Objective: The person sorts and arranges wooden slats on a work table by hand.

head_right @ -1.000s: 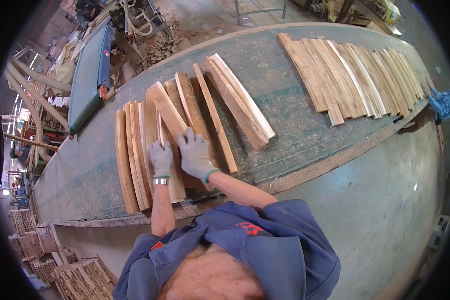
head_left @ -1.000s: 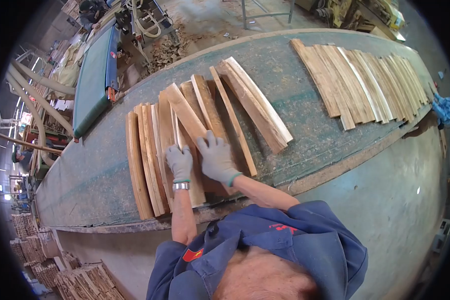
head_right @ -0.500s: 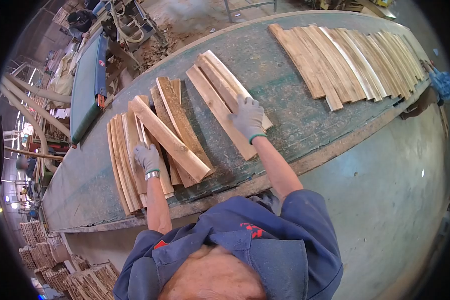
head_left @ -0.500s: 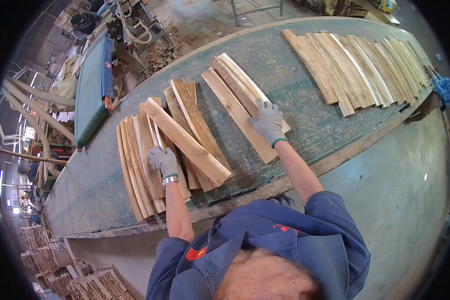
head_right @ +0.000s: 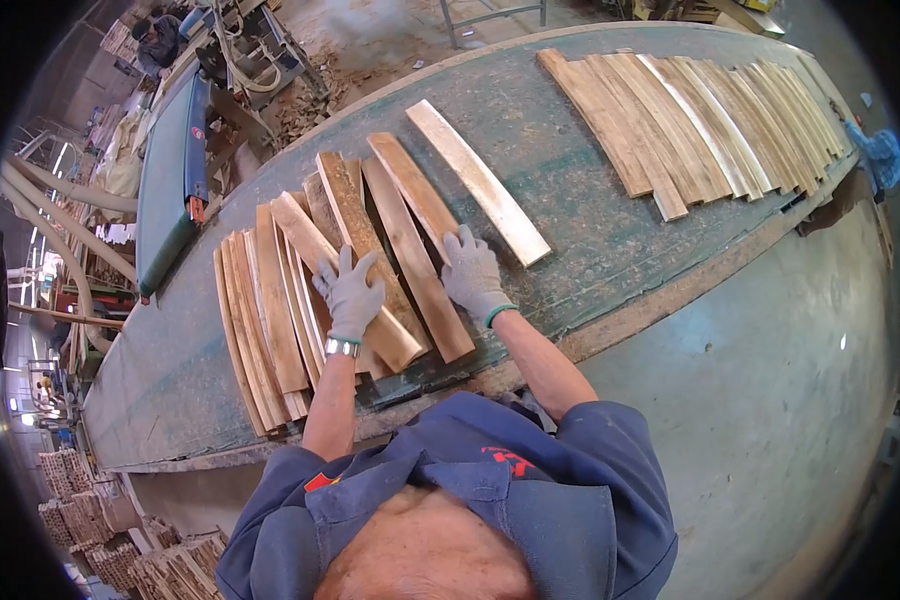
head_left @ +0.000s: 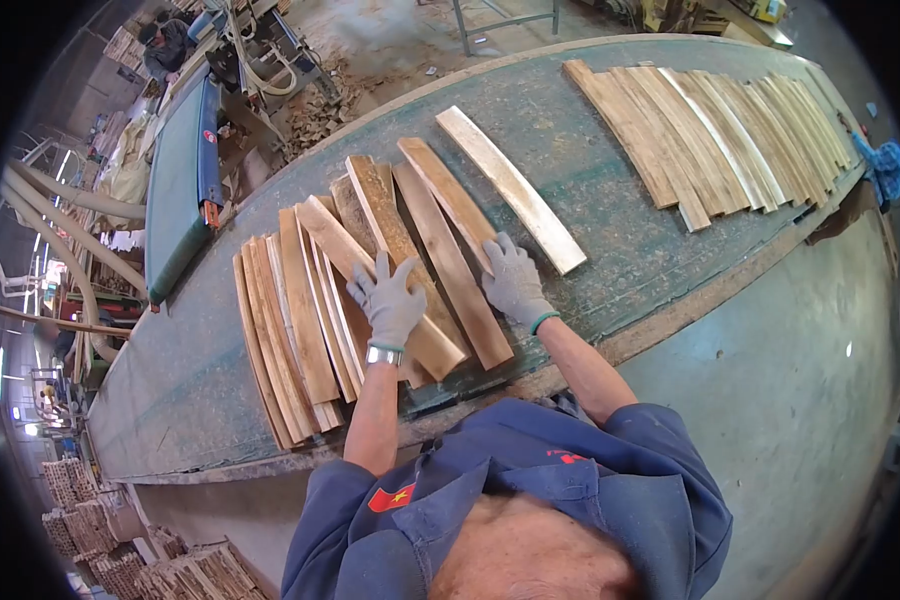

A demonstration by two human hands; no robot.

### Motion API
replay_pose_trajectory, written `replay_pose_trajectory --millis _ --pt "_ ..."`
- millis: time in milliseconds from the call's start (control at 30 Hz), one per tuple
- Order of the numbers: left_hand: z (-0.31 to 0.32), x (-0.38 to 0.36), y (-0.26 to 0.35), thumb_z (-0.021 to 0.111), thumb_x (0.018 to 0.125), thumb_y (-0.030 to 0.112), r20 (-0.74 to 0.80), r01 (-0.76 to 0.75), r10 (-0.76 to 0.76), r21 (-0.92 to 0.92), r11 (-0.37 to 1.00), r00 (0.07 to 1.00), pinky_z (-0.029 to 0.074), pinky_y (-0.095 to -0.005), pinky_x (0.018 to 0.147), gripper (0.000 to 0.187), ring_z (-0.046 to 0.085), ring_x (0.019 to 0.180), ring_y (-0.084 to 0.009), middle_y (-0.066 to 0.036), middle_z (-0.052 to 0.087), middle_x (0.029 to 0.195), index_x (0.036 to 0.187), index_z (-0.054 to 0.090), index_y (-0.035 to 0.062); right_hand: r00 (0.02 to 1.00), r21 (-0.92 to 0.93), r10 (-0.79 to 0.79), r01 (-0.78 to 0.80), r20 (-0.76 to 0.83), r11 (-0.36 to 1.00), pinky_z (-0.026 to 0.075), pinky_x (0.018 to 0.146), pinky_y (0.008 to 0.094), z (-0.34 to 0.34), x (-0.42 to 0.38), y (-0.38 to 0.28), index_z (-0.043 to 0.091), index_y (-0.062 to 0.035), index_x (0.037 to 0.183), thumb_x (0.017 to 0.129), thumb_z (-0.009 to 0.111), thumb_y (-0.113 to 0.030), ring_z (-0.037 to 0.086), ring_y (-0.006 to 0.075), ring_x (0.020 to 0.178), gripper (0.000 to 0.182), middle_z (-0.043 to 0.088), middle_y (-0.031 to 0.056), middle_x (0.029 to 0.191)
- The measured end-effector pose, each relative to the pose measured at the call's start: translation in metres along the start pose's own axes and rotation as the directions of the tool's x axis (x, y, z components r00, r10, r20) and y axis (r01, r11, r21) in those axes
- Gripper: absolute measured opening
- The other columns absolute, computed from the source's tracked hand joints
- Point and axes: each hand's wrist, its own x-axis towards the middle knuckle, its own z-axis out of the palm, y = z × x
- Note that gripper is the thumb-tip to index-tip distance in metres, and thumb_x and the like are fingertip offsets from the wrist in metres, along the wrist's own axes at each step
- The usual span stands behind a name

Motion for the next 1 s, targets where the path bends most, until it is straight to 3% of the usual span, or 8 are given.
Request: replay_pose_trajectory --millis 200,333,533,633,767,867,933,1000 --pt "0.000 -0.009 -0.017 0.069 0.079 0.027 -0.055 -0.003 -0.007 -0.177 0.984 0.998 0.021 -0.0609 0.115 0.053 0.018 0.144 -0.0512 -0.013 0.031 0.157 0.132 0.062 0.0280 0.975 -0.135 0.078 -0.050 0.210 0.990 0.044 0.094 0.0470 -0.024 0.018 0.024 0.057 -0.0186 0.124 0.080 0.073 -0.030 0.048 0.0353 0.122 0.048 0.050 0.0136 0.135" --pt "0.019 -0.010 -0.029 0.074 0.075 0.026 -0.376 -0.034 -0.097 -0.325 0.945 0.921 0.026 -0.0511 0.116 0.064 0.027 0.140 -0.0485 -0.027 0.024 0.156 0.136 0.057 0.0181 0.975 -0.435 0.177 -0.217 -0.131 0.874 0.047 0.096 0.0431 -0.056 0.033 0.062 0.050 -0.0223 0.141 0.078 0.074 -0.047 0.051 0.0321 0.125 0.072 0.052 0.0151 0.135" --pt "0.011 -0.013 -0.031 0.076 0.070 0.028 -0.101 0.217 -0.322 -0.552 0.805 0.941 0.043 -0.0447 0.106 0.095 0.042 0.131 -0.0527 -0.038 0.011 0.155 0.153 0.031 0.0177 0.940 -0.110 0.224 -0.202 0.257 0.973 0.049 0.096 0.0398 -0.080 0.045 0.091 0.049 -0.0171 0.143 0.080 0.070 -0.027 0.060 0.0369 0.114 0.067 0.053 0.0210 0.137" --pt "0.018 -0.012 -0.036 0.074 0.069 0.029 -0.154 0.159 -0.295 -0.572 0.805 0.943 0.044 -0.0480 0.104 0.093 0.046 0.127 -0.0542 -0.038 0.014 0.154 0.152 0.034 0.0195 0.947 0.575 0.211 -0.315 0.242 0.755 0.052 0.092 0.0386 -0.083 0.040 0.136 0.053 -0.0154 0.140 0.083 0.064 -0.022 0.064 0.0365 0.108 0.058 0.062 0.0210 0.127" --pt "0.005 -0.016 -0.031 0.076 0.065 0.024 -0.096 0.026 -0.080 -0.468 0.883 0.992 0.043 -0.0484 0.105 0.092 0.042 0.133 -0.0500 -0.032 0.021 0.156 0.150 0.039 0.0189 0.905 0.131 0.396 -0.416 0.153 0.900 0.050 0.090 0.0396 -0.098 0.017 0.124 0.057 -0.0083 0.135 0.088 0.060 -0.024 0.064 0.0360 0.107 0.049 0.064 0.0188 0.122" --pt "0.010 -0.014 -0.018 0.077 0.065 0.023 -0.097 0.019 -0.082 -0.525 0.851 0.992 0.040 -0.0465 0.109 0.096 0.034 0.139 -0.0498 -0.035 0.019 0.155 0.152 0.035 0.0164 0.961 -0.407 0.113 -0.211 -0.251 0.889 0.046 0.096 0.0423 -0.075 0.007 0.051 0.061 -0.0131 0.126 0.087 0.065 -0.028 0.058 0.0352 0.115 0.043 0.061 0.0160 0.124" --pt "0.015 -0.013 -0.006 0.077 0.066 0.022 -0.138 -0.016 -0.074 -0.560 0.828 0.988 0.038 -0.0451 0.111 0.094 0.033 0.139 -0.0502 -0.036 0.019 0.154 0.151 0.036 0.0151 0.990 0.020 -0.053 0.056 -0.131 0.998 0.041 0.099 0.0443 -0.037 0.004 0.011 0.063 -0.0202 0.118 0.084 0.069 -0.031 0.051 0.0338 0.123 0.037 0.058 0.0128 0.126" --pt "0.022 -0.014 -0.006 0.076 0.065 0.019 -0.180 -0.118 0.019 -0.552 0.825 0.983 0.037 -0.0438 0.112 0.091 0.034 0.139 -0.0488 -0.036 0.022 0.153 0.149 0.040 0.0136 0.953 -0.167 -0.300 0.290 -0.036 0.942 0.037 0.102 0.0466 0.006 -0.012 -0.030 0.063 -0.0207 0.116 0.083 0.070 -0.031 0.050 0.0315 0.125 0.036 0.057 0.0115 0.128"
